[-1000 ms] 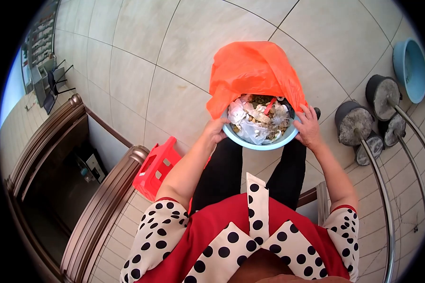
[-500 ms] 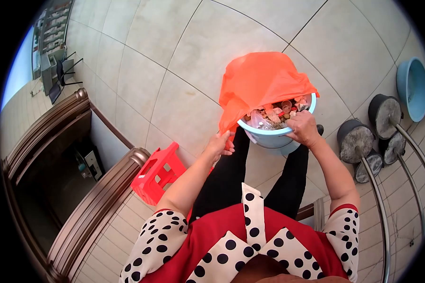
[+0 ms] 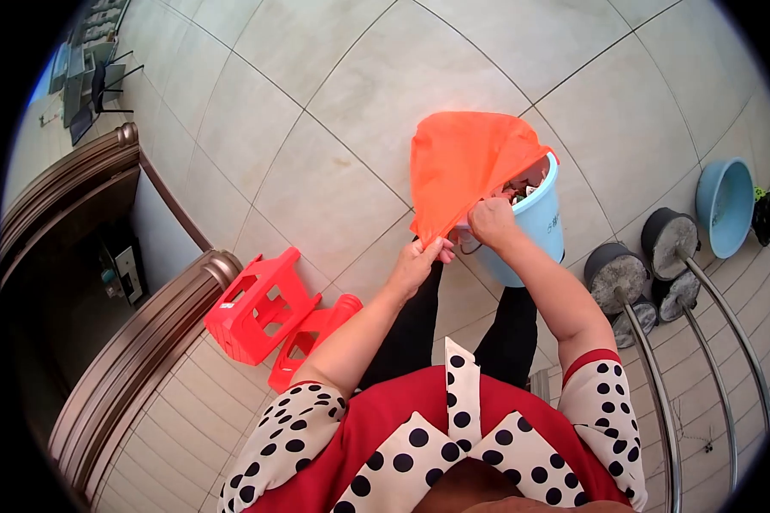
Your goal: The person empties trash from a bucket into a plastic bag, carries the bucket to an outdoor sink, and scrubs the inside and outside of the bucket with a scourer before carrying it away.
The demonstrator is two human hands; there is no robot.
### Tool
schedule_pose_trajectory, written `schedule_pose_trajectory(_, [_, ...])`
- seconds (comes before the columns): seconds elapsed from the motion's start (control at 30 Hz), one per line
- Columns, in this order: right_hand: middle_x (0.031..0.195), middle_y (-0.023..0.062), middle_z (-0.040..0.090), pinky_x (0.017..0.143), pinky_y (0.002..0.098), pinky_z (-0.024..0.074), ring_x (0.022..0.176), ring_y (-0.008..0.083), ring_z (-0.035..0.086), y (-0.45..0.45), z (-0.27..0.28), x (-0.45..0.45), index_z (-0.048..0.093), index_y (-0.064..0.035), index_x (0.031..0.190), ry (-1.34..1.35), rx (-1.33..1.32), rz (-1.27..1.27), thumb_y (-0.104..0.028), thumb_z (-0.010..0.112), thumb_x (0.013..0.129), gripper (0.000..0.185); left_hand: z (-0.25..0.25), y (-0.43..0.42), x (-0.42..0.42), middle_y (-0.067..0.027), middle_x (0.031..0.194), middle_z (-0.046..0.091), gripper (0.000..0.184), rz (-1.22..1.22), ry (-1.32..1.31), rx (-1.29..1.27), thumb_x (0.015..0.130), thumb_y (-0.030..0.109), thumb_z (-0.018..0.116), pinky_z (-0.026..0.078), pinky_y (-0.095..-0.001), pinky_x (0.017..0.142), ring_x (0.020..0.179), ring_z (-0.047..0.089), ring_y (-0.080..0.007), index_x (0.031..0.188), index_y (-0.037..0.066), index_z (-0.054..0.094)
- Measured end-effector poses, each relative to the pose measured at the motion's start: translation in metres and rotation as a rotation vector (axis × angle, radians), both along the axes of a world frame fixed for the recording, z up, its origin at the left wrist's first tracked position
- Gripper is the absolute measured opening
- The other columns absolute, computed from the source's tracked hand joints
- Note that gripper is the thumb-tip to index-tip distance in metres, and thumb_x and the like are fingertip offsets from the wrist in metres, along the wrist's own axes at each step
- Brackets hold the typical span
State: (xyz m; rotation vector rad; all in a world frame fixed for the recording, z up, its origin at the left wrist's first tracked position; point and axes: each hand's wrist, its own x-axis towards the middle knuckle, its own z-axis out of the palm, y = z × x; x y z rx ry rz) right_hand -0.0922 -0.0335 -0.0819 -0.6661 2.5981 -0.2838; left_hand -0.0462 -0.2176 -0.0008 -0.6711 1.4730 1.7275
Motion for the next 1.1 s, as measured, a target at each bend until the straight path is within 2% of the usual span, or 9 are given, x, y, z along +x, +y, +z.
schedule_pose_trajectory(0.33, [0.06,0.0064,0.065,0.049,0.0349,0.0483,0.056,0.0219,0.065,-0.06,-0.023,-0.031,0.067,-0.0154,0.062,-0.129,0.012,0.052,-0.023,0.059,0.073,0.015,-0.01,-0.023,-0.013,0.0011,0.068,0.052,0.018,0.137,-0.068,0.066,0.093,0.02,0.051,0.042,-0.0224,0.057,0.059,0.049,-0.0083,0.1,0.004,0.057])
schedule_pose_trajectory(0.37, [0.075,0.0054,0.07,0.057,0.0342,0.0513,0.069,0.0206,0.069,-0.066,-0.034,-0.036,0.073,-0.0169,0.076,-0.263,0.118,0.079,-0.026,0.059,0.078,0.016,-0.012,-0.025,-0.018,0.0016,0.067,0.051,0.017,0.127,-0.063,0.057,0.092,0.019,0.051,0.041,-0.0217,0.055,0.058,0.048,-0.0075,0.099,0.005,0.056])
schedule_pose_trajectory(0.5, [0.078,0.0063,0.07,0.057,0.0355,0.0517,0.073,0.0206,0.069,-0.077,-0.049,-0.032,0.073,-0.0169,0.077,-0.277,0.094,0.02,-0.023,0.058,0.079,0.016,-0.028,-0.041,-0.019,0.0027,0.064,0.048,0.021,0.223,-0.125,0.076,0.087,0.011,0.053,0.04,-0.0217,0.052,0.055,0.046,-0.0073,0.107,0.002,0.053])
schedule_pose_trajectory(0.6, [0.079,0.0058,0.071,0.057,0.0365,0.0517,0.075,0.021,0.069,-0.086,-0.045,-0.033,0.073,-0.0164,0.078,-0.287,0.126,0.047,-0.021,0.057,0.079,0.016,-0.044,-0.048,-0.002,-0.0018,0.077,0.052,0.035,0.081,-0.184,0.064,0.085,0.011,0.058,0.044,-0.0237,0.056,0.06,0.049,-0.0088,0.117,0.001,0.05])
schedule_pose_trajectory(0.7, [0.079,0.0045,0.071,0.058,0.0365,0.0518,0.074,0.0215,0.069,-0.091,-0.062,-0.039,0.073,-0.0158,0.078,-0.287,0.169,0.102,-0.019,0.058,0.079,0.015,-0.082,-0.042,0.023,-0.0105,0.101,0.052,0.051,-0.093,-0.22,-0.099,0.078,0.012,0.066,0.049,-0.0316,0.071,0.077,0.056,-0.0184,0.124,0.001,0.047])
schedule_pose_trajectory(0.8, [0.079,0.0052,0.07,0.059,0.0351,0.0521,0.074,0.0214,0.069,-0.096,-0.073,-0.044,0.072,-0.0145,0.077,-0.291,0.176,0.091,-0.018,0.058,0.077,0.015,-0.101,-0.024,0.03,-0.0172,0.117,0.045,0.063,-0.302,0.273,-0.491,0.071,0.014,0.07,0.044,-0.0385,0.089,0.1,0.052,-0.029,0.127,0.002,0.045])
schedule_pose_trajectory(0.83, [0.079,0.0066,0.07,0.061,0.034,0.0523,0.075,0.0213,0.069,-0.095,-0.068,-0.049,0.072,-0.0137,0.076,-0.291,0.165,0.094,-0.017,0.058,0.076,0.014,-0.089,-0.02,0.017,-0.0163,0.118,0.046,0.056,-0.182,0.133,-0.403,0.071,0.009,0.069,0.035,-0.0392,0.099,0.112,0.045,-0.0308,0.122,0.002,0.049])
schedule_pose_trajectory(1.07, [0.078,0.0066,0.07,0.062,0.0325,0.0521,0.074,0.0211,0.068,-0.112,-0.019,-0.077,0.071,-0.0117,0.073,-0.328,0.147,0.155,-0.02,0.061,0.073,0.013,-0.073,-0.01,-0.004,-0.0123,0.11,0.051,0.044,-0.261,0.37,-0.711,0.073,0.008,0.067,0.042,-0.0353,0.09,0.099,0.052,-0.029,0.115,0.004,0.055])
schedule_pose_trajectory(1.1, [0.08,0.0079,0.07,0.064,0.0327,0.0524,0.077,0.0215,0.068,-0.108,-0.021,-0.088,0.071,-0.0113,0.075,-0.421,0.146,0.191,-0.021,0.061,0.072,0.014,-0.084,-0.011,-0.001,-0.0111,0.106,0.057,0.041,-0.212,0.303,-0.559,0.074,0.009,0.066,0.045,-0.0352,0.087,0.098,0.055,-0.0283,0.114,0.003,0.055])
